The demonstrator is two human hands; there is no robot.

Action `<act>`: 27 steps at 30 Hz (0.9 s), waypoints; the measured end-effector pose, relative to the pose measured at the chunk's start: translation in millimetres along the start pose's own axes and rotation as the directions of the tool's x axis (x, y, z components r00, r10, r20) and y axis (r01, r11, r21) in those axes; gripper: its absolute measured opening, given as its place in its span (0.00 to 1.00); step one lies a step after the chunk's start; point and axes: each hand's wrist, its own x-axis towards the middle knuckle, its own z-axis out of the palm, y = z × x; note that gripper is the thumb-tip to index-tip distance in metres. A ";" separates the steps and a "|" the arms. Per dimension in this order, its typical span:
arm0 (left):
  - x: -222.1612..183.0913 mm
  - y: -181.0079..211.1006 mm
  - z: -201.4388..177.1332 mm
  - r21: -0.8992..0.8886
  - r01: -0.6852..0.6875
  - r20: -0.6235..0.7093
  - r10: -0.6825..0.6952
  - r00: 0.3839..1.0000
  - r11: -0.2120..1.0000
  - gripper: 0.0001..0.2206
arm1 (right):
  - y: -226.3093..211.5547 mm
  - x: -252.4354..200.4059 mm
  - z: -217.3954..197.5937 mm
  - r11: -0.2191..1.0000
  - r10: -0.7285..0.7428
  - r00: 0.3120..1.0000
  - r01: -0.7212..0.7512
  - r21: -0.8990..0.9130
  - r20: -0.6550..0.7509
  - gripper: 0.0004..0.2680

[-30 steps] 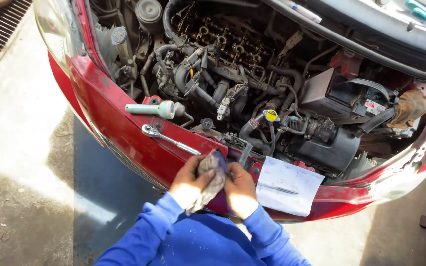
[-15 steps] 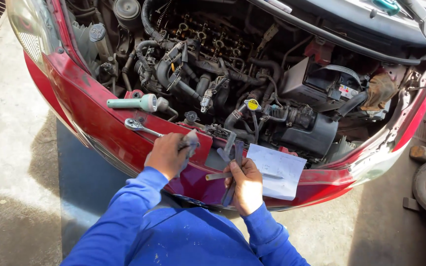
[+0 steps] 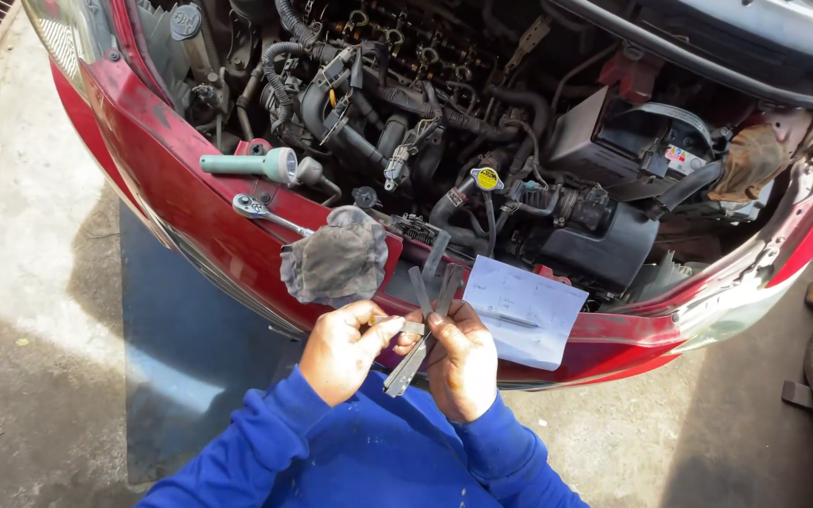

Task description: Measuring engine valve clearances using a feeler gauge and recording the data on a notepad.

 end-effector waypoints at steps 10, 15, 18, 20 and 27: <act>-0.8 -34.9 -8.2 -0.476 -0.113 -0.271 -0.023 0.962 0.872 0.14 | 8.8 -0.1 -15.7 1.000 -0.004 0.999 0.004 -0.008 0.044 0.07; -24.5 -39.0 30.1 -0.717 -0.181 0.093 0.350 0.932 0.673 0.38 | 21.1 1.0 -19.5 0.997 0.030 0.988 -0.041 0.071 0.150 0.06; -29.9 -24.4 51.9 -0.712 -0.091 0.063 0.193 0.979 0.696 0.30 | 21.0 -3.2 -19.4 0.997 0.037 0.992 -0.029 -0.070 0.120 0.09; -32.5 -10.1 58.6 -0.681 -0.017 -0.014 0.010 1.000 0.732 0.26 | 14.6 -3.8 -20.9 0.985 -0.018 0.985 0.047 -0.166 0.173 0.08; -45.4 0.5 54.6 -0.397 0.095 -0.013 -0.109 0.994 0.913 0.26 | -18.7 0.5 -37.9 0.912 0.002 0.955 0.119 -0.392 0.295 0.06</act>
